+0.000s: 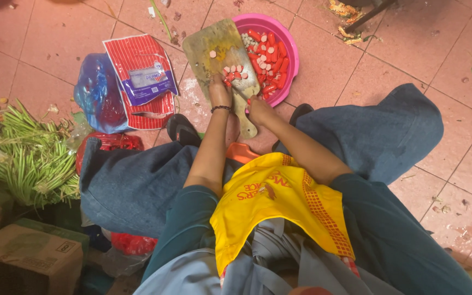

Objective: Cutting sausages into small pieces on a wooden cutting board.

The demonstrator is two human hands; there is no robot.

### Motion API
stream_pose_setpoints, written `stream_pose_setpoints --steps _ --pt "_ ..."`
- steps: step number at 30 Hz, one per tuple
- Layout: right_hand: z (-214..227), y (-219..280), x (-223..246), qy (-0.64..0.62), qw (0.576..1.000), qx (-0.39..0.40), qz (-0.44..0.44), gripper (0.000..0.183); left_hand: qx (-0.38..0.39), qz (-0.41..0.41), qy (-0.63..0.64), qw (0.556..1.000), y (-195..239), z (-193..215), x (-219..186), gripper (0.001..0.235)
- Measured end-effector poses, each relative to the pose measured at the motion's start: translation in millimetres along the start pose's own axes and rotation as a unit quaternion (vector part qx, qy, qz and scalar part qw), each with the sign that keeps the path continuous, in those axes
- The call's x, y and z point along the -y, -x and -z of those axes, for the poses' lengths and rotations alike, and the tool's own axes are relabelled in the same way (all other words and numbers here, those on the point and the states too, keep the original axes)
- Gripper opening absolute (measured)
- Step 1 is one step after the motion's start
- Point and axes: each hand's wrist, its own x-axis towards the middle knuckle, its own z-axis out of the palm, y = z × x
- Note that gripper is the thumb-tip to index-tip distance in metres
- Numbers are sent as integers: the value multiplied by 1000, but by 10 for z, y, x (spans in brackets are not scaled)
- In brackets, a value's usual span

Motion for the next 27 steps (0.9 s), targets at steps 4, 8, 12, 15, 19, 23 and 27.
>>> stream_pose_setpoints --steps 4,8,12,15,19,23,27 --pt "10 225 -62 -32 999 25 -23 34 -5 28 5 1000 -89 -60 154 30" --pt "88 493 -312 -38 998 22 -35 37 15 60 27 998 -269 74 93 39" --pt "263 590 -149 15 999 29 -24 38 68 51 62 994 -520 258 302 65" --pt "291 455 69 15 998 47 -26 43 125 39 85 988 -696 264 637 63" --pt "171 127 84 12 999 21 -32 41 87 16 -21 996 -830 203 961 48" --pt "153 -19 -200 -29 997 -27 -65 40 50 -24 -95 994 -859 310 664 54" --pt "315 58 -344 -56 990 -47 -118 46 74 -50 -76 993 -869 51 494 60"
